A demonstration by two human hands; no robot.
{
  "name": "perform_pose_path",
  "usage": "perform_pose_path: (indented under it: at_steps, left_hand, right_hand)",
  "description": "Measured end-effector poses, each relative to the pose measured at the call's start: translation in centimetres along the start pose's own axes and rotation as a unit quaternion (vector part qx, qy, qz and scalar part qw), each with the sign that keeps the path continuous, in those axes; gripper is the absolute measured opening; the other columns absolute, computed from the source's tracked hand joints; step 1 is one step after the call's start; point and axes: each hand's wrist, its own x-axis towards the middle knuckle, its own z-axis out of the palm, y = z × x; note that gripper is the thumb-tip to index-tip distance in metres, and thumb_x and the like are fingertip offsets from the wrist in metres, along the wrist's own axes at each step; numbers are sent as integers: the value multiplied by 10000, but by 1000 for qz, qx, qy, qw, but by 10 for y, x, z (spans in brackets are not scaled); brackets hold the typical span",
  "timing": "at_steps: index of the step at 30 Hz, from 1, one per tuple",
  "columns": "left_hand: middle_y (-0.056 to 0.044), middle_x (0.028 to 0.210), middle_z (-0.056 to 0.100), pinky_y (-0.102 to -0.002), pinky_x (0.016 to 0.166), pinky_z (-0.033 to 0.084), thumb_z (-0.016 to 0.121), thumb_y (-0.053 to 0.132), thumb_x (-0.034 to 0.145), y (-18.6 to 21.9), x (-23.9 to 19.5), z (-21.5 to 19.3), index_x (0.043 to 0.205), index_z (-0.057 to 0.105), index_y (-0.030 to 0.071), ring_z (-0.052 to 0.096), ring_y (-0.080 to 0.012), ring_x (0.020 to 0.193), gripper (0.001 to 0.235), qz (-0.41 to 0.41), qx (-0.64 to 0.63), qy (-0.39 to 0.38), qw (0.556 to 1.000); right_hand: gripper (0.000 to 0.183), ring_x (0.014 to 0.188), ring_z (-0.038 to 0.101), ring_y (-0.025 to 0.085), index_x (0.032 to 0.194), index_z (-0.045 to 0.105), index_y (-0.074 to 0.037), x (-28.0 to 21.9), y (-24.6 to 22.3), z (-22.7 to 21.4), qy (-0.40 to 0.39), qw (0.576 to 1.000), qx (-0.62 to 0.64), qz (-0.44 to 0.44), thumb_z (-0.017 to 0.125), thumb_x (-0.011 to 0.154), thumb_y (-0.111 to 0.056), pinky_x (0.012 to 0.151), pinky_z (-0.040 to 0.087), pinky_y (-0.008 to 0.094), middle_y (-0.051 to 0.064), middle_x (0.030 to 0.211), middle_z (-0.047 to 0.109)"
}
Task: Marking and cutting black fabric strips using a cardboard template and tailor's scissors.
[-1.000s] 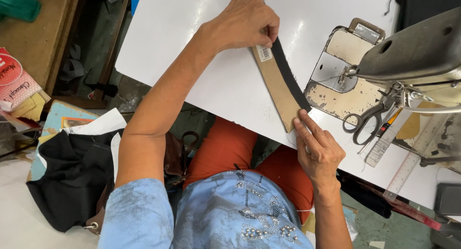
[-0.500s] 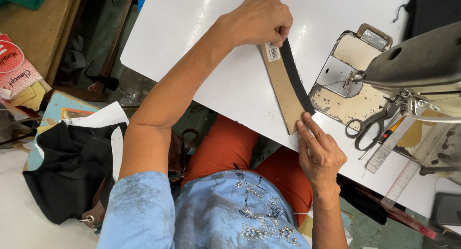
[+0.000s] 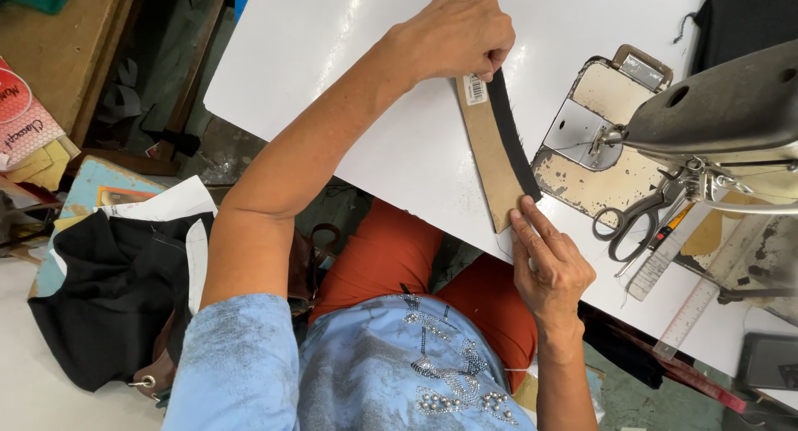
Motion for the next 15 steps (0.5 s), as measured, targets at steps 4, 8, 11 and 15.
perform_pose_path:
  at_steps: [4,8,11,15]
  left_hand:
    - [55,654,701,-385,612,409,875,187,870,6,1,-9,741,764,223,638,-173,656,174,43,40,0,998]
    - [68,654,666,-462,711,411,875,450,845,26,-10,-40,785,795,263,612,-203,810,213,28,23,-53,998]
    - [72,701,679,-494,895,378,942,485,799,26,-13,-46,776,784,228,600,-192,876,302,25,6,-89,996]
    - [110,695,715,-529,1079,285,915,400,882,18,-11,-36,754,798,258,624,-159,836,224,29,-5,-83,996]
  right_hand:
    - [241,758,721,161,1269,816,-62,2,0,0,2,1000,7,-5,827,1058,53,656,540,262,130,1362,788]
    - [229,692,658,174,1269,819,-99,0,0,0,4,1000,-6,1,822,1071,15,661,535,261,113,1370,788]
    - [221,657,633,168,1265,820,-98,-1,1,1,8,1000,-14,-4,836,1065,-4,638,527,259,105,1370,787]
    - [228,658,630,167,1271,821,-104,-1,2,2,9,1000,-12,-2,831,1067,-4,640,525,255,102,1367,789]
